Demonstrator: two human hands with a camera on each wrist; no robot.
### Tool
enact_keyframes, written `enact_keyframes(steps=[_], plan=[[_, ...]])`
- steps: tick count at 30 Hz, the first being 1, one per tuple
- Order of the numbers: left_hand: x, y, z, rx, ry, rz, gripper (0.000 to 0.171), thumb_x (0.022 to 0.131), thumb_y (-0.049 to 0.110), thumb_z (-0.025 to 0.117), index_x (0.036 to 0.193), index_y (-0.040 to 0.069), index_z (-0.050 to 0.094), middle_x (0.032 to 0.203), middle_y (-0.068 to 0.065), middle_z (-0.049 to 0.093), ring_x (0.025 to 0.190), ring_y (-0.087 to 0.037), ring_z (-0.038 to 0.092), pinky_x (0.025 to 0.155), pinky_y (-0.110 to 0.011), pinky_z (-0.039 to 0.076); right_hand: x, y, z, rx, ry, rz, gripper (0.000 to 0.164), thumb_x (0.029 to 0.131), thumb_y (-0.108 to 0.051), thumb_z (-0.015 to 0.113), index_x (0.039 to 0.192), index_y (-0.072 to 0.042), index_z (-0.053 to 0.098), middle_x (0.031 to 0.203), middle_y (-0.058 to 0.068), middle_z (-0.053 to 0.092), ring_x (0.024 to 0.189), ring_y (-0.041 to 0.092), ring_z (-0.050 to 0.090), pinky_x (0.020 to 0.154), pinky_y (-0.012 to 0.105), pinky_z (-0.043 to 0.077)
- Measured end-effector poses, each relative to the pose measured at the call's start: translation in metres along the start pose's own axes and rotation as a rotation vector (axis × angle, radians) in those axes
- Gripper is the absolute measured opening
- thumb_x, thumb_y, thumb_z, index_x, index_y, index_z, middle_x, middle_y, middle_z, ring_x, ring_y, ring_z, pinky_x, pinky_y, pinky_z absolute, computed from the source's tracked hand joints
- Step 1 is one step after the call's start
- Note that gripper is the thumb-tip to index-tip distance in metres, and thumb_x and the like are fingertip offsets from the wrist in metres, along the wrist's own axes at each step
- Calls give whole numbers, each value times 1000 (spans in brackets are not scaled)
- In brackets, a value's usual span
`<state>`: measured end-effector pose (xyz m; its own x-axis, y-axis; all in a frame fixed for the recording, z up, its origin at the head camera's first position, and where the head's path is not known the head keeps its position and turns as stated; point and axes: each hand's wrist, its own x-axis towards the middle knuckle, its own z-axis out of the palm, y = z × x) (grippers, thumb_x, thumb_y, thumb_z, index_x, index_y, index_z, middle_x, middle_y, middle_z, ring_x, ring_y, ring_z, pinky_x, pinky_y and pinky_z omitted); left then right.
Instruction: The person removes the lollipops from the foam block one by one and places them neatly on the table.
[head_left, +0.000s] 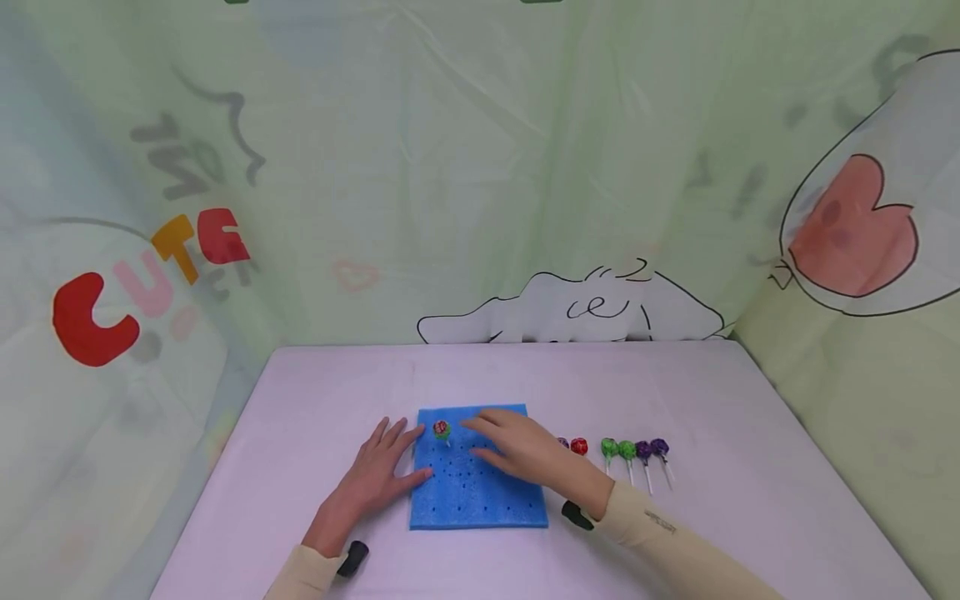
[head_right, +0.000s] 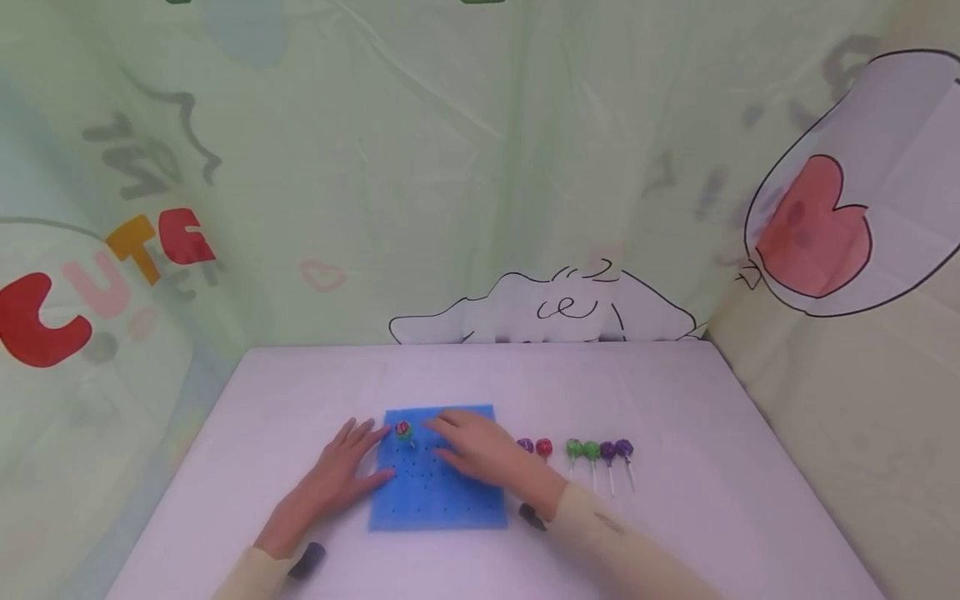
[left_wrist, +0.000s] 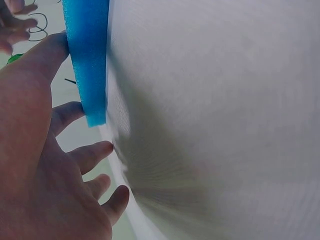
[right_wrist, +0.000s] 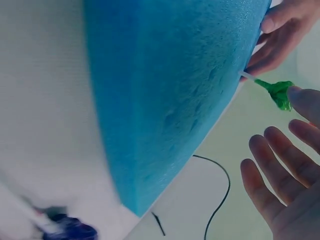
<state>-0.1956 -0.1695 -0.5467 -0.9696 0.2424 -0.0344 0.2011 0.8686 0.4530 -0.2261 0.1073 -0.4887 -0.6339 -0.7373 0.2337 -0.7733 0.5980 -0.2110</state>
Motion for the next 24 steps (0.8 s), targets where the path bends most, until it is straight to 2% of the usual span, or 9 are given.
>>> enact_keyframes(steps=[7,17,24], plan=[[1,-1,-1,-12,0,10,77,90,62,64,154,25,42,164,-13,31,155,-41,13,121,-66,18,16,-8,2,-94,16,-73,52,96,-32,69,144,-20,53,130,2,63,121,19,63,103,38,54],[1,0,-2,-8,8,22,75,90,59,66,153,24,44,163,-14,33,155,-43,16,120,-67,20,36,-15,9,-187,-3,-151,43,98,-26,66,139,-21,53,131,0,61,121,18,62,105,39,52],[1,0,-2,-10,10,25,75,90,58,67,152,23,45,162,-15,34,154,-44,17,120,-67,21,39,-12,17,-193,10,-168,40,99,-23,65,138,-21,55,132,0,60,122,18,62,105,38,53]])
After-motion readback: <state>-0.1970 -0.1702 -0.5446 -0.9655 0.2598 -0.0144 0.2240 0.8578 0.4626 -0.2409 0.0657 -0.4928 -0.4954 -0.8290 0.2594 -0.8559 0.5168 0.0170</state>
